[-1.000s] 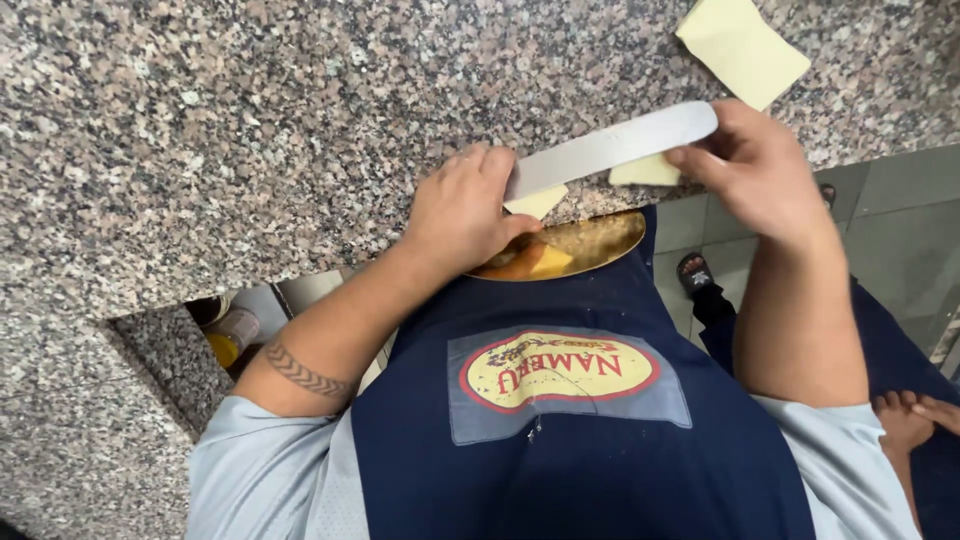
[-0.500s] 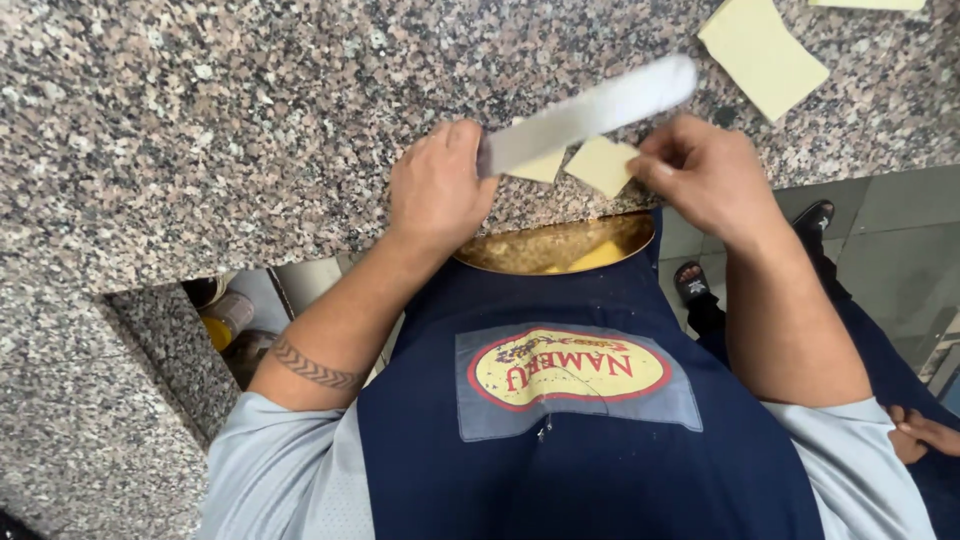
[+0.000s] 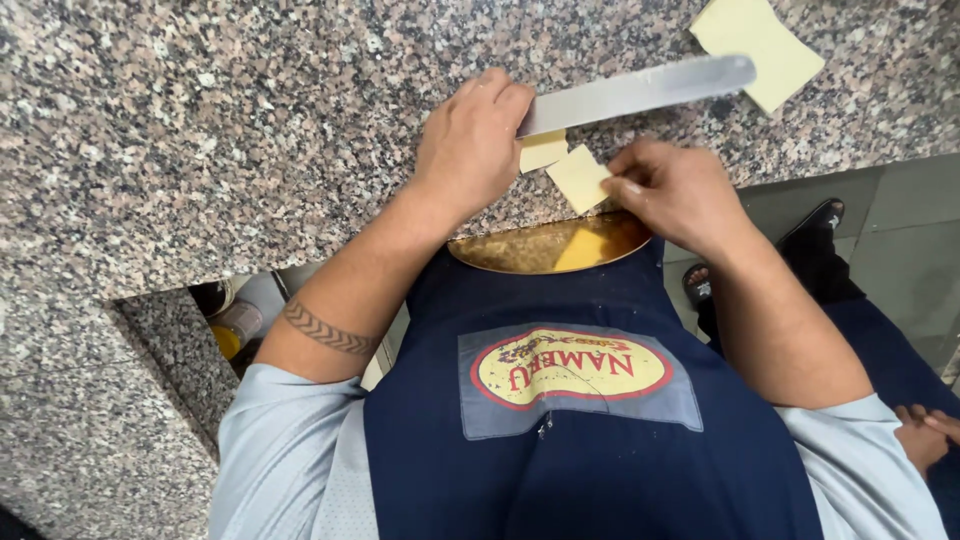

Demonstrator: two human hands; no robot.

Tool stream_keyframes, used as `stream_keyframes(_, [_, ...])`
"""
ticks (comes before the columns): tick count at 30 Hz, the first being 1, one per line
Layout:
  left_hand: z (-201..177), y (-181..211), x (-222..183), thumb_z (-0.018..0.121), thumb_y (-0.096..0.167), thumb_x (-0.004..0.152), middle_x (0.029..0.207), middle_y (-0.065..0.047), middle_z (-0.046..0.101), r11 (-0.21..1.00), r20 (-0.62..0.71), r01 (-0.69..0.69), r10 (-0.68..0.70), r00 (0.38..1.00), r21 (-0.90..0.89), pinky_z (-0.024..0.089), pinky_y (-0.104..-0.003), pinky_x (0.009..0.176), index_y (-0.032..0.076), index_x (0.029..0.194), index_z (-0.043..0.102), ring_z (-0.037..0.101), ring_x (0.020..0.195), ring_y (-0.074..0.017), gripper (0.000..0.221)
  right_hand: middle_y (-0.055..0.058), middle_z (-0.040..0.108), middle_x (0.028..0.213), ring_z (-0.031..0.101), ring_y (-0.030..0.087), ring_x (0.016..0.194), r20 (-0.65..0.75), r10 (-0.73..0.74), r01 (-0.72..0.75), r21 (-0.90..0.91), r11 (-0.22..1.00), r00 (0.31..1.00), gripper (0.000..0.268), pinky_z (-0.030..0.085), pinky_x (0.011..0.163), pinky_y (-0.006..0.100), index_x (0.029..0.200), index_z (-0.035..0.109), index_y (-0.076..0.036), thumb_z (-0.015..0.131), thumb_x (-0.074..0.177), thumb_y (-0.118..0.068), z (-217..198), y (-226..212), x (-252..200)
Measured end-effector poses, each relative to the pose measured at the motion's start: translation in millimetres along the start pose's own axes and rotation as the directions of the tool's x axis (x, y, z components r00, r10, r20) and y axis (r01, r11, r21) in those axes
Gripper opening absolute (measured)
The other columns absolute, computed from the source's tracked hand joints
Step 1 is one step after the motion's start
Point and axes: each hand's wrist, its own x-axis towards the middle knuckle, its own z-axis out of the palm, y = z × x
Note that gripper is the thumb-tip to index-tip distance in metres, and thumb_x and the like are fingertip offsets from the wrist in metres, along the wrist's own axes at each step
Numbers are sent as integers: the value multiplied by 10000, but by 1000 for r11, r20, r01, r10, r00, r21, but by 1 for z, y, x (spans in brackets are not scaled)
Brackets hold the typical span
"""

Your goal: The person shaves thin slices from blocks of white chocolate with a knife, gathering them into a pile. They then cut smaller pieces from the blocks and place them onto a gold cake board.

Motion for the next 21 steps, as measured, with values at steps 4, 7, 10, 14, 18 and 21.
stream_keyframes(4, [6,4,2,589,-23,861,1080,-135,604,998,40,25,-27,999,58,538,-436,852,3,1171,656,633,1011,-288,318,77,760,809,742,206,701,66,58,-60,25,998,996,248,576,656,349,1028,737,-96,762,898,-306,5,-6,0])
stream_keyframes(7, [4,6,2,591,-19,854,1065,-133,605,998,40,6,-9,999,59,539,-432,852,11,1134,666,631,1012,-287,292,68,759,797,738,213,695,60,18,-17,-25,1000,998,246,568,648,348,1011,738,-104,763,892,-317,5,-6,0])
stream_keyframes(10, [3,6,6,585,-22,888,1046,-115,611,998,51,-25,22,998,65,544,-418,855,22,1099,680,633,1009,-268,235,64,756,797,738,221,693,73,-20,25,-65,998,997,256,568,643,349,1011,740,-109,762,888,-333,5,-6,2])
stream_keyframes(14, [8,7,14,590,-11,912,1015,-104,615,997,35,-58,57,998,44,545,-409,823,32,1076,698,637,984,-257,201,58,753,795,732,232,691,102,-49,61,-113,992,994,258,562,635,364,982,747,-119,769,877,-354,6,-5,3])
stream_keyframes(18, [9,10,15,617,14,903,1009,-104,610,997,22,-61,60,998,53,548,-407,827,38,1024,689,639,982,-264,142,55,753,767,726,248,677,155,-31,56,-159,986,987,276,549,621,386,942,744,-123,774,865,-386,6,-6,7])
stream_keyframes(21, [11,8,17,610,-5,895,1020,-114,602,995,38,-68,66,997,74,546,-408,830,27,1040,681,632,988,-266,165,61,750,761,723,260,674,167,-46,77,-184,980,985,286,547,617,394,927,750,-122,781,856,-398,8,-7,12])
